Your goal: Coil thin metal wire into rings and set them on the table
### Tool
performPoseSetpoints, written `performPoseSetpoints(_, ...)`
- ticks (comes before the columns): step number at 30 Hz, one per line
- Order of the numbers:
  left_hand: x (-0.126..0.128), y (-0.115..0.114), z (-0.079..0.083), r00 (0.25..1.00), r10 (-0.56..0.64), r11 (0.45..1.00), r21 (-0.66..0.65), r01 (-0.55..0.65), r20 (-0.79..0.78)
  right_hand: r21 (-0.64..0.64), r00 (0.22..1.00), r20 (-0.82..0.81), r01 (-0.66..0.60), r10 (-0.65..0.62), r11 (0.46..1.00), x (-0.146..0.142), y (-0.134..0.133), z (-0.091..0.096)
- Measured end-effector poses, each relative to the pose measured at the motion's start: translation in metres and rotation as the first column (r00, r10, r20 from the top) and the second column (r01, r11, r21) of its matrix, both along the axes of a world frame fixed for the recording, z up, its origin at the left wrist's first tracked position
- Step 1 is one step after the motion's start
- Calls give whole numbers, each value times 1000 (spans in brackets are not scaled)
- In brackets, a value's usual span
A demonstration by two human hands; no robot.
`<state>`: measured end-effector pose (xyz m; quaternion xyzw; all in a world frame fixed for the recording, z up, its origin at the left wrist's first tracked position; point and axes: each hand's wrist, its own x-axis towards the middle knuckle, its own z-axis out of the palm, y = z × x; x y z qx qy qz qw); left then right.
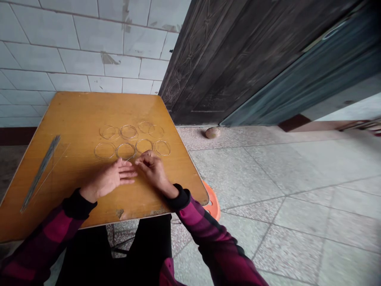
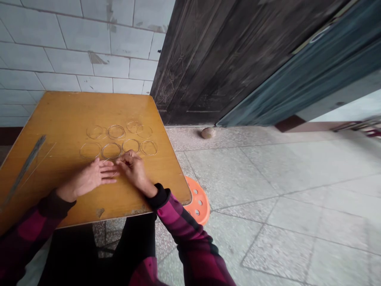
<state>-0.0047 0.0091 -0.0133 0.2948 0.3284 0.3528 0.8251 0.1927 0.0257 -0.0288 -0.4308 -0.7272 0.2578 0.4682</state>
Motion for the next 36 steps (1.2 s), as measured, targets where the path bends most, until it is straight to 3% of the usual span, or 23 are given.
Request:
performPoseSetpoints(3,1,1,-5,990,-128,989,-72,133,66,-2,1000,10,-5,5,1000,-4,-5,0)
performPoseSetpoints(8,8,-2,-6,998,17,999,-46,-14,64,-55,1000,6,8,-8,998,-10,-10,-1)
performPoseSetpoints(17,15,-6,1,989,123,990,-84,-116,82,-77,999,-52,-9,5,997,-16,-12,-1)
performPoseSetpoints(26,13,-6,0,972,189,982,-54,-183,141,-146,993,-99,-76,62,986,-17,-10,-2)
performPoseSetpoints(36,13,-4,-1,972,182,983,-26,-181,148,-174,994,-89,-78,63,982,-17,-9,-1)
